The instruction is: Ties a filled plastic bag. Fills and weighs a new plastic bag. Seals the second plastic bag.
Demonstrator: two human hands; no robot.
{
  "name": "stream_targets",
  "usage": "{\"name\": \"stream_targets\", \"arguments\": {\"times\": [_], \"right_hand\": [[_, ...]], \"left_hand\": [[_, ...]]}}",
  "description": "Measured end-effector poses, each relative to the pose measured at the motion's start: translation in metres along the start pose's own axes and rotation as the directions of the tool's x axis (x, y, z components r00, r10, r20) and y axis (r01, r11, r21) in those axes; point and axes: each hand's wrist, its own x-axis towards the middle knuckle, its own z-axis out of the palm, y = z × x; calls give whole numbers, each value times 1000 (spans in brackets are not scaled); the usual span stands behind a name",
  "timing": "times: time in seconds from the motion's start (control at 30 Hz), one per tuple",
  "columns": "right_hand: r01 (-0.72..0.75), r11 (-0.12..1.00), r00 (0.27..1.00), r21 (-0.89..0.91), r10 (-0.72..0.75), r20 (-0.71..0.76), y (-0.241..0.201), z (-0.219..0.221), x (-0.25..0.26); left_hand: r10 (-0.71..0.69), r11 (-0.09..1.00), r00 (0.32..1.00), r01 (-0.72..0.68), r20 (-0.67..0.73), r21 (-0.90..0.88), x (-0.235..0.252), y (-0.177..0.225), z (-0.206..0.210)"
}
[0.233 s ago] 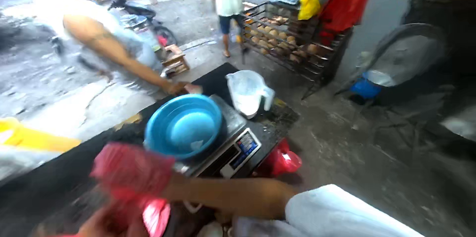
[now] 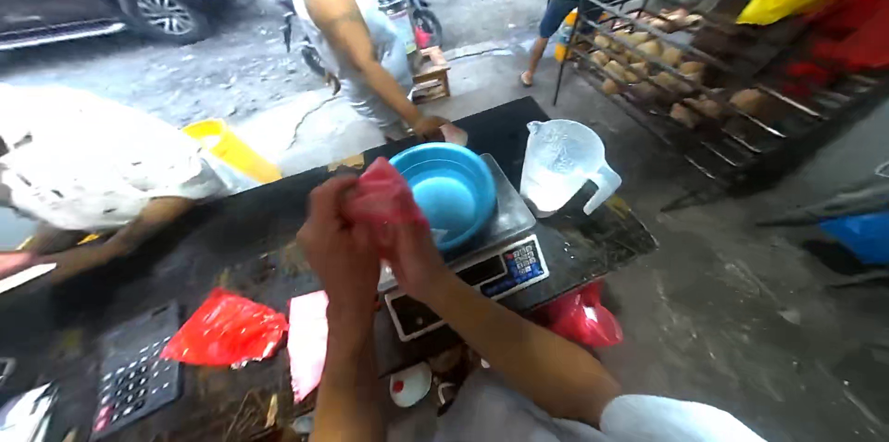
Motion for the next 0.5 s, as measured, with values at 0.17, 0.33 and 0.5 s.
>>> {"name": "stream_targets", "arguments": {"times": [0.17, 0.33, 0.5], "right_hand": [[126, 985, 954, -118, -88, 286, -26, -104, -34], [509, 714, 766, -481, -630, -124, -82, -296, -60], [319, 674, 786, -667, -581, -211, -74, -370, -16]], "left_hand": [[-229, 947, 818, 62, 527, 316, 15, 8, 83], [-452, 841, 607, 46, 654, 539, 25, -15, 132], [-191, 952, 859, 43, 476, 303, 30, 25, 115]]}}
